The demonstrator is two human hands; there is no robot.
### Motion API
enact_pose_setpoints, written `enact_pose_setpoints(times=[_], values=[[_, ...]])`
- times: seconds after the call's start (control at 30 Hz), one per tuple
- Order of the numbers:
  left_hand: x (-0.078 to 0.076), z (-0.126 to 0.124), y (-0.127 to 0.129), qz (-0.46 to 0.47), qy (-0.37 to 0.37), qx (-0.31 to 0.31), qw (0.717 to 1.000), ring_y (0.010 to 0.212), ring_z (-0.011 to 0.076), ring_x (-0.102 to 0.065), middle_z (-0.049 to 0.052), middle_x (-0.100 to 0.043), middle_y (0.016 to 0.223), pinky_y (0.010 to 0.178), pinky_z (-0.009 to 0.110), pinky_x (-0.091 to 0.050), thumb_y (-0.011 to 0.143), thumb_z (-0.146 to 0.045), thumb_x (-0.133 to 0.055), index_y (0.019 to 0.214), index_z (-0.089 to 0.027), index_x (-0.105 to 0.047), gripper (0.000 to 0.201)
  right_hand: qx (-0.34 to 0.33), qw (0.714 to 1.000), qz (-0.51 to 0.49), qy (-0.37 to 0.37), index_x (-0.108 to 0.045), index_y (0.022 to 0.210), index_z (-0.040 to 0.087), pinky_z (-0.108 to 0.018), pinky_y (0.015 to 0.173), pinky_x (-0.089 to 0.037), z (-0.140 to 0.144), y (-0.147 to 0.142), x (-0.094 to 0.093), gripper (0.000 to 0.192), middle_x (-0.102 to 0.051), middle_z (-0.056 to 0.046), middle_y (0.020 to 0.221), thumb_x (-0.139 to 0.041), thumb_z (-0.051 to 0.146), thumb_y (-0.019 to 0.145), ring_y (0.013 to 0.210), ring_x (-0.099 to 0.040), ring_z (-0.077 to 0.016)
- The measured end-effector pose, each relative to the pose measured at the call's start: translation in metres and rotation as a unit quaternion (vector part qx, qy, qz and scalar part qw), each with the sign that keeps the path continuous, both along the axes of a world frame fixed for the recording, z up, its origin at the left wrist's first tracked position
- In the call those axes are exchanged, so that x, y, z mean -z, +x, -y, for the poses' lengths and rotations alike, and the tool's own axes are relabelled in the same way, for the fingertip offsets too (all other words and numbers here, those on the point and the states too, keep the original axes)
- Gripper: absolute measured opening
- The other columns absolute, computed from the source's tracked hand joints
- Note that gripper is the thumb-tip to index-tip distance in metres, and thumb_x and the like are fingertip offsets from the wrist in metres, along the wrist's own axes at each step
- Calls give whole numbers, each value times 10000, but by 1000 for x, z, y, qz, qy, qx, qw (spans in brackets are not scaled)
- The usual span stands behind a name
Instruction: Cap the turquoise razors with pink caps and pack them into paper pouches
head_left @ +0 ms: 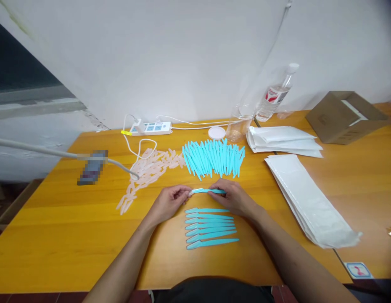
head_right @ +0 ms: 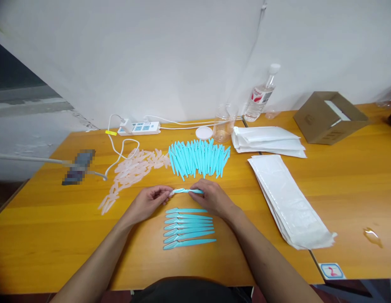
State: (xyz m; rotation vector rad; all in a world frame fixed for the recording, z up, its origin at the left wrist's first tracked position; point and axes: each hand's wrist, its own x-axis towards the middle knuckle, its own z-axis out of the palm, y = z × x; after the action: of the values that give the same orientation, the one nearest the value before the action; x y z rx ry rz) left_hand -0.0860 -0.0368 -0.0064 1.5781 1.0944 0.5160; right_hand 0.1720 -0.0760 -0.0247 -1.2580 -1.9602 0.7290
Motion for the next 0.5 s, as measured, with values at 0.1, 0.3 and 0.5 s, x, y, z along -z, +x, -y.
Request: enact_pose_setpoints(times=[0.1, 0.3, 0.5], values=[[0, 0, 3, -18, 21, 3, 1000, 667, 145, -617, 49, -739, 818, 616, 237, -479, 908, -449, -624, 1040, -142, -755, 359, -12, 1000, -2, -2, -708, 957, 202, -278, 725, -497, 1, -2, -2, 169, -705, -59, 890, -581, 312, 973, 813, -650, -168], [0, -1, 8, -30, 79, 73, 994, 782, 178, -680, 39, -777, 918, 690, 243, -504, 951, -373, -567, 1028, -182, -773, 292, -39, 999, 23, 0, -718, 963, 204, -278, 714, -495, 3, -8, -5, 166, -710, -60, 889, -592, 311, 968, 800, -652, -170], [-4, 11, -1, -96, 189, 110, 971, 901, 194, -702, 43, -775, 1008, 817, 277, -513, 982, -271, -525, 1058, -234, -765, 254, -76, 995, 70, 2, -745, 984, 206, -305, 784, -496, 6, -14, -7, 147, -705, -64, 881, -610, 259, 955, 858, -649, -193]])
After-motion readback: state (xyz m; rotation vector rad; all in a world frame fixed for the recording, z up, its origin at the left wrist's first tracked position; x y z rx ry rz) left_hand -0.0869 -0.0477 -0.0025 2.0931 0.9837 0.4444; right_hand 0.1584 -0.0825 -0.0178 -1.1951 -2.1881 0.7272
